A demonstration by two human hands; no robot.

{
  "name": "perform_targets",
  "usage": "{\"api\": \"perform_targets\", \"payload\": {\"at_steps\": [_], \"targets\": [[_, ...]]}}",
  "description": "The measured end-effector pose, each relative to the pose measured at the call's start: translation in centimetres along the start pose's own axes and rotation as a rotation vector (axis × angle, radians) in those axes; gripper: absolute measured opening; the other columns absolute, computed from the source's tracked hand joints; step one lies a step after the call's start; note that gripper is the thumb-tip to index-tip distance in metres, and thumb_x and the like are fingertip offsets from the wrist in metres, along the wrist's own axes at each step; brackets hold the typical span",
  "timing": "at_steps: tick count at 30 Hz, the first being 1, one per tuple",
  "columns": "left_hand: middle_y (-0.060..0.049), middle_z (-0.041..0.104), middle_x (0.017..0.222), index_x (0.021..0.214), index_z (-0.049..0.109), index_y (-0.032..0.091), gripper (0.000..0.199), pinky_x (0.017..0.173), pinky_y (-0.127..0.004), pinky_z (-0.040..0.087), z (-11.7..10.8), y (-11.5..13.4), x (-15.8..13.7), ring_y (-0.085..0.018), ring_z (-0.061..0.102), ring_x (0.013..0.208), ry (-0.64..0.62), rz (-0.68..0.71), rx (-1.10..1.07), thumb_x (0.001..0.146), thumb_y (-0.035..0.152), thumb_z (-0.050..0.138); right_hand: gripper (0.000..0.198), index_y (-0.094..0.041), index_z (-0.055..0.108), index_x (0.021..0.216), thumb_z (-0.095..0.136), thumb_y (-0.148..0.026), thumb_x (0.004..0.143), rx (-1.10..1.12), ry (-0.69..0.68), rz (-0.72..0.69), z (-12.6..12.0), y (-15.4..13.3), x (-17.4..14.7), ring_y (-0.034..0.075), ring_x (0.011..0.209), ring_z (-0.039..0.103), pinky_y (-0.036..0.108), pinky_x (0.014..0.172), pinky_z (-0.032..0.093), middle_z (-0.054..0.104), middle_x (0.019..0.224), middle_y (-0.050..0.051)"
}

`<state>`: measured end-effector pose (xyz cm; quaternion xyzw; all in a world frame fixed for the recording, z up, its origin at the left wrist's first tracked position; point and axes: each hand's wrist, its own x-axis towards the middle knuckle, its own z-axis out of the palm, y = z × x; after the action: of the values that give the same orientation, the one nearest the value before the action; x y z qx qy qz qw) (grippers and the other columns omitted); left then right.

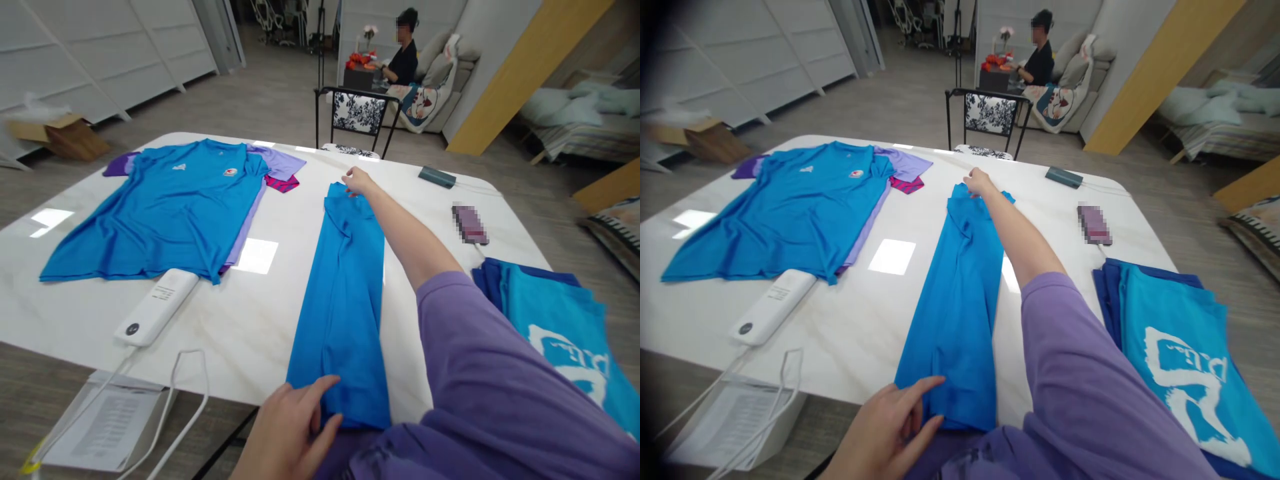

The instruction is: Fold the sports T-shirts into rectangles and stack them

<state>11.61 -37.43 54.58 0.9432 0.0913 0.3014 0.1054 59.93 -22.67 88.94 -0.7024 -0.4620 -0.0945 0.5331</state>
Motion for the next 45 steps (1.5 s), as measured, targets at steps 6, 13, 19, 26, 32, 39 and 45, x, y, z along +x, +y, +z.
{"api": "perform_targets", "payload": {"at_steps": [6, 13, 19, 26, 32, 39, 45], "targets": [[-0.005, 0.083, 0.136, 0.146, 0.077, 0.034, 0.034, 0.106, -0.048, 0.067, -0.2, -2.0, 2.6, -0.029, 0.079, 0.127, 0.107, 0.187, 0.284, 0.117, 0.037, 0.06, 0.034, -0.015, 0.081, 0.135, 0.068, -0.023, 0.104, -0.434, 0.134, -0.166, -3.1, 7.3, -1.2, 0.035, 0.128, 0.071, 0.052, 0.122, 0.057, 0.076, 0.135, 0.017], [-0.001, 0.034, 0.193, 0.184, 0.04, 0.034, 0.076, 0.144, -0.059, 0.042, 1.7, -4.0, 4.5, -0.033, 0.037, 0.178, -0.074, 0.264, 0.448, 0.113, 0.045, 0.066, 0.031, -0.014, 0.084, 0.126, 0.074, -0.03, 0.101, -0.464, 0.005, -0.183, -7.2, 13.1, -3.3, 0.03, 0.13, 0.068, 0.043, 0.124, 0.052, 0.076, 0.136, 0.017], [-0.001, 0.033, 0.193, 0.188, 0.026, 0.036, 0.088, 0.143, -0.059, 0.042, 1.7, -4.3, 3.2, -0.035, 0.04, 0.176, -0.077, 0.232, 0.481, 0.11, 0.047, 0.066, 0.026, -0.017, 0.078, 0.126, 0.066, -0.025, 0.104, -0.422, 0.055, -0.154, -7.8, 13.5, -1.5, 0.028, 0.115, 0.071, 0.039, 0.11, 0.054, 0.08, 0.128, 0.012], [0.0, 0.029, 0.194, 0.189, 0.022, 0.038, 0.091, 0.143, -0.06, 0.039, 1.6, -4.2, 3.4, -0.035, 0.036, 0.178, -0.111, 0.205, 0.493, 0.11, 0.049, 0.066, 0.032, -0.017, 0.076, 0.132, 0.072, -0.038, 0.108, -0.439, 0.161, -0.231, -5.8, 11.0, -3.9, 0.033, 0.123, 0.069, 0.047, 0.114, 0.056, 0.071, 0.143, 0.018], [0.001, 0.025, 0.196, 0.187, 0.03, 0.04, 0.085, 0.145, -0.06, 0.035, 1.5, -3.9, 3.3, -0.033, 0.03, 0.18, -0.107, 0.198, 0.496, 0.111, 0.049, 0.066, 0.053, -0.022, 0.083, 0.113, 0.061, -0.07, 0.113, -0.359, -0.215, -0.307, 0.3, 6.1, -12.0, 0.034, 0.114, 0.073, 0.045, 0.108, 0.059, 0.082, 0.12, 0.012], [-0.006, 0.034, 0.193, 0.18, 0.047, 0.033, 0.074, 0.146, -0.058, 0.034, 1.3, -3.6, 2.9, -0.033, 0.03, 0.18, -0.016, 0.217, 0.413, 0.111, 0.045, 0.07, 0.037, -0.023, 0.077, 0.14, 0.055, -0.042, 0.117, -0.182, -0.041, -0.441, 0.0, 4.9, -19.0, 0.028, 0.124, 0.073, 0.04, 0.115, 0.056, 0.078, 0.136, 0.011], [-0.011, 0.059, 0.177, 0.16, 0.069, 0.027, 0.057, 0.143, -0.057, 0.04, 0.3, -5.0, 0.7, -0.034, 0.049, 0.17, 0.099, 0.384, 0.306, 0.108, 0.049, 0.075, 0.036, -0.024, 0.075, 0.137, 0.061, -0.051, 0.117, -0.269, -0.092, -0.567, -2.1, 6.1, -36.3, 0.031, 0.122, 0.077, 0.047, 0.11, 0.058, 0.077, 0.14, 0.013]]}}
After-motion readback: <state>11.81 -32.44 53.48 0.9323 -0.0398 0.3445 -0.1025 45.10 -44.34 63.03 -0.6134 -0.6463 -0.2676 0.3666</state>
